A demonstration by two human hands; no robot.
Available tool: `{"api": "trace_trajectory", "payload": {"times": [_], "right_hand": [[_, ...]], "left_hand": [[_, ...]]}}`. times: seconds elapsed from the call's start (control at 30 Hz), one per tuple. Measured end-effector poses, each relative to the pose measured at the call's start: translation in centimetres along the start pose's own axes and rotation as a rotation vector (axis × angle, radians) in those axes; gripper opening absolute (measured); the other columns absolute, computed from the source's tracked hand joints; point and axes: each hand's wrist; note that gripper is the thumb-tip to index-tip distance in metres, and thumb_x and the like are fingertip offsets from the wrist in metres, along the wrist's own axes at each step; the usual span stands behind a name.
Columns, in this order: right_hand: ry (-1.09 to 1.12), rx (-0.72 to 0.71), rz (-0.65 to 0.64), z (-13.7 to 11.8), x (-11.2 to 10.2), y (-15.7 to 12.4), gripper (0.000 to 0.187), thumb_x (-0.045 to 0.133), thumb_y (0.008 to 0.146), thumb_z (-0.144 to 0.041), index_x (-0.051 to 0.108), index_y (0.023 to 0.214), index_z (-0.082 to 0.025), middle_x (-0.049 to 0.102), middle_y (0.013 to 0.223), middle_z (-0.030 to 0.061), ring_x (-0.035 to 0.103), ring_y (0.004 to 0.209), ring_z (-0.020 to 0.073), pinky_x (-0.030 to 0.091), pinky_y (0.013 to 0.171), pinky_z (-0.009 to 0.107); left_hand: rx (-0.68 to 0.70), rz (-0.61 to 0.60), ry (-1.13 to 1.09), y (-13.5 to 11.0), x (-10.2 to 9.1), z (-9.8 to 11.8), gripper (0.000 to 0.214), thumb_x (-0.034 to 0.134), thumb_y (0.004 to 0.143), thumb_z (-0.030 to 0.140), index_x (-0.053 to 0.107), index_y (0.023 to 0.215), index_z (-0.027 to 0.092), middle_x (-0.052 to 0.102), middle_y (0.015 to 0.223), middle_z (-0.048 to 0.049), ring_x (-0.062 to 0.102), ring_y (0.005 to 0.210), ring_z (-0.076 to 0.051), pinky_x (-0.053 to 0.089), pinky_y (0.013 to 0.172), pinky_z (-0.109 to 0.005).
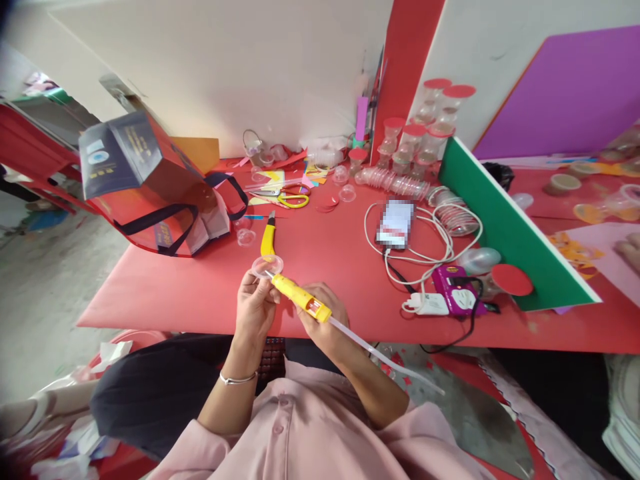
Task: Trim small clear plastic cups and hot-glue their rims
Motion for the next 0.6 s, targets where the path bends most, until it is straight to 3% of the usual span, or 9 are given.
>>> {"api": "trace_trajectory", "payload": {"times": [0.13, 0.37, 0.53, 0.6], "right_hand": [[-0.053, 0.006, 0.056, 0.02, -0.03, 0.14, 0.004, 0.065, 0.097, -0.018, 0.067, 0.099, -0.022, 0.072, 0.090, 0.0068, 0.070, 0.084, 0.0203, 0.060, 0.075, 0.034], [-0.033, -0.009, 0.017, -0.10, -0.23, 0.32, 0.006, 0.063, 0.098, -0.017, 0.066, 0.099, -0.023, 0.073, 0.091, 0.0066, 0.070, 0.085, 0.0205, 0.060, 0.077, 0.033], [-0.083, -0.012, 0.057, 0.10, -0.50, 0.67, 0.003, 0.067, 0.096, -0.018, 0.066, 0.097, -0.021, 0.072, 0.088, 0.0064, 0.070, 0.081, 0.0198, 0.059, 0.074, 0.032], [-0.081, -0.016, 0.048, -0.12, -0.49, 0.63, 0.003, 0.066, 0.097, -0.018, 0.066, 0.097, -0.021, 0.073, 0.089, 0.0065, 0.071, 0.082, 0.0198, 0.060, 0.076, 0.032]], "left_hand": [[-0.048, -0.023, -0.022, -0.02, 0.01, 0.02, 0.044, 0.093, 0.072, 0.038, 0.072, 0.104, 0.015, 0.073, 0.079, -0.0044, 0.067, 0.060, -0.010, 0.049, 0.043, -0.013], [-0.043, -0.040, -0.030, -0.05, 0.26, 0.12, 0.042, 0.092, 0.073, 0.037, 0.074, 0.104, 0.015, 0.074, 0.082, -0.0058, 0.068, 0.063, -0.011, 0.051, 0.044, -0.014], [-0.074, -0.080, 0.003, -0.08, 0.53, 0.58, 0.044, 0.094, 0.069, 0.031, 0.077, 0.107, 0.017, 0.074, 0.115, -0.0106, 0.070, 0.069, -0.010, 0.052, 0.044, -0.013], [-0.090, -0.086, 0.014, -0.02, 0.55, 0.53, 0.049, 0.096, 0.064, 0.026, 0.077, 0.109, 0.018, 0.074, 0.117, -0.0102, 0.070, 0.068, -0.010, 0.052, 0.043, -0.013]]}}
Point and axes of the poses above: each hand's wrist, its own y-axis towards the middle knuckle, its own x-axis out of the palm, z = x × y
